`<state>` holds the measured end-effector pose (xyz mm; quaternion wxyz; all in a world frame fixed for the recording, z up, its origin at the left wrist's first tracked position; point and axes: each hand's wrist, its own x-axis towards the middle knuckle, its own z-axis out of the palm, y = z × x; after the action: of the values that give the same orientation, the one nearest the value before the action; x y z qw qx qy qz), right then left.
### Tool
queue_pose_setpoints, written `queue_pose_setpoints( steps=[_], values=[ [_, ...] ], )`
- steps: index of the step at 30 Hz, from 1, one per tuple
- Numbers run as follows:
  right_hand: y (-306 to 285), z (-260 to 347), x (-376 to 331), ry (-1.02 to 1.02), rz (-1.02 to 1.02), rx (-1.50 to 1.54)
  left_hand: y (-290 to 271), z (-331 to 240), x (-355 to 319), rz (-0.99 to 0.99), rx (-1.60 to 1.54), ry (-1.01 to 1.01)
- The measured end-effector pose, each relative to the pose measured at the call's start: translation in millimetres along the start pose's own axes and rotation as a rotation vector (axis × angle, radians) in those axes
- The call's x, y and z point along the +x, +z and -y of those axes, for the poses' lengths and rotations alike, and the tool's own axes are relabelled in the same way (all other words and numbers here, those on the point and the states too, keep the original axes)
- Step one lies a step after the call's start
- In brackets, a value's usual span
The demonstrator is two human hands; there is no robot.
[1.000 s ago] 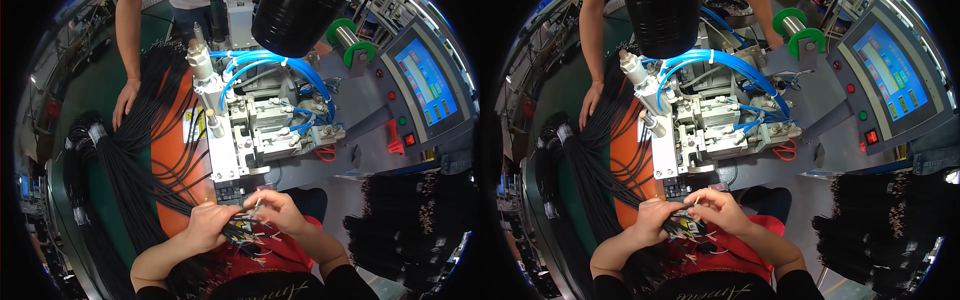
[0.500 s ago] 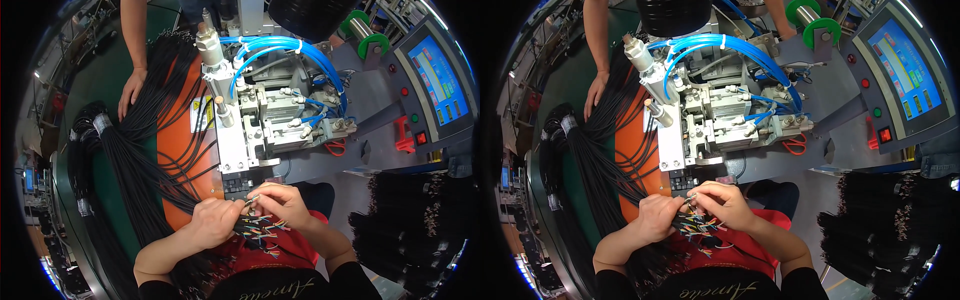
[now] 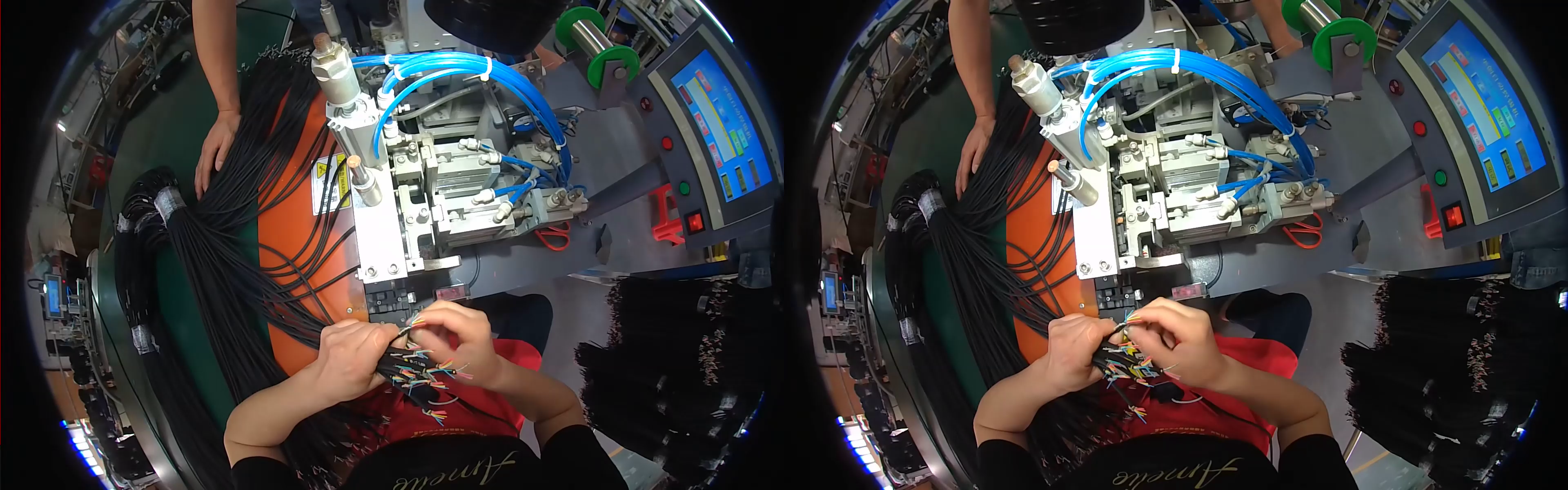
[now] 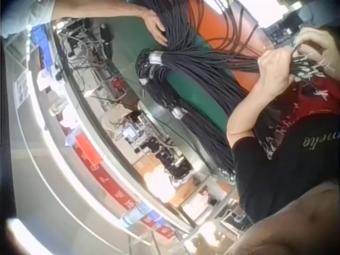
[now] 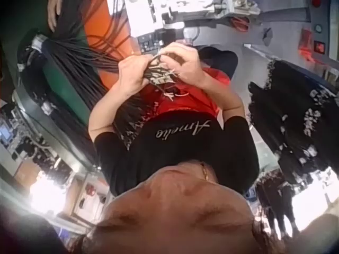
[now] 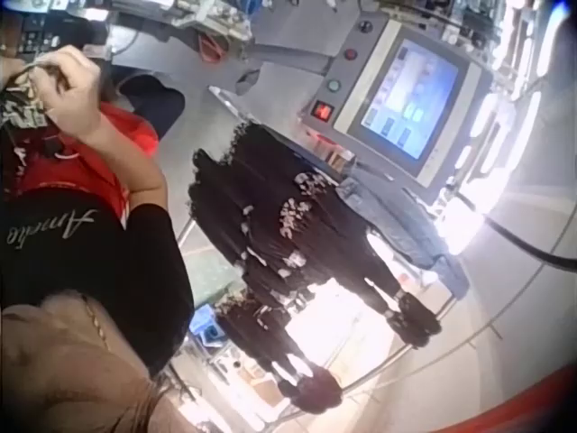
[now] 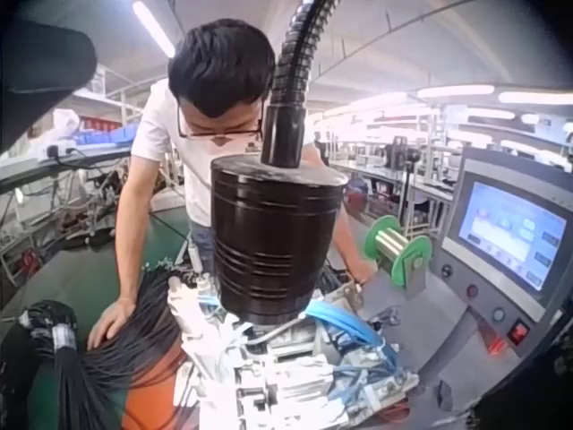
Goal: Inserting wire harness connectors into a specialized testing or assembly machine on a factory floor.
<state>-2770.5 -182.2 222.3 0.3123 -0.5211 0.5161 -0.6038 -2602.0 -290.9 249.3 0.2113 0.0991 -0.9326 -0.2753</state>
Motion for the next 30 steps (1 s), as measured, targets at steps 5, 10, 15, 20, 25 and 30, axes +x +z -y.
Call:
queue_pose_setpoints(
  steps=[5,10,15,20,25,30],
  values=[
    [-7.2,-3.2,1.2,0.452,0.111,0.565,0.5,-0.2,2.1,-0.002,-0.025,-0.001],
    [-16.1,-0.3,12.8,0.556,0.257,0.598,-2.8,8.5,0.3,0.041,-0.199,-0.094],
    [-18.7,-6.7,18.5,0.568,0.307,0.639,-12.2,7.9,8.3,0.145,-0.454,-0.242],
    [-20.6,-11.8,22.2,0.444,0.332,0.478,-14.5,7.4,7.7,0.217,-0.46,-0.269],
    [-22.3,-15.4,21.1,0.511,0.402,0.516,-18.8,12.0,8.6,0.283,-0.51,-0.205],
    [-22.8,-0.7,26.0,-0.117,0.217,-0.515,-15.0,-4.8,10.4,0.183,-0.033,-0.175]
  ],
)
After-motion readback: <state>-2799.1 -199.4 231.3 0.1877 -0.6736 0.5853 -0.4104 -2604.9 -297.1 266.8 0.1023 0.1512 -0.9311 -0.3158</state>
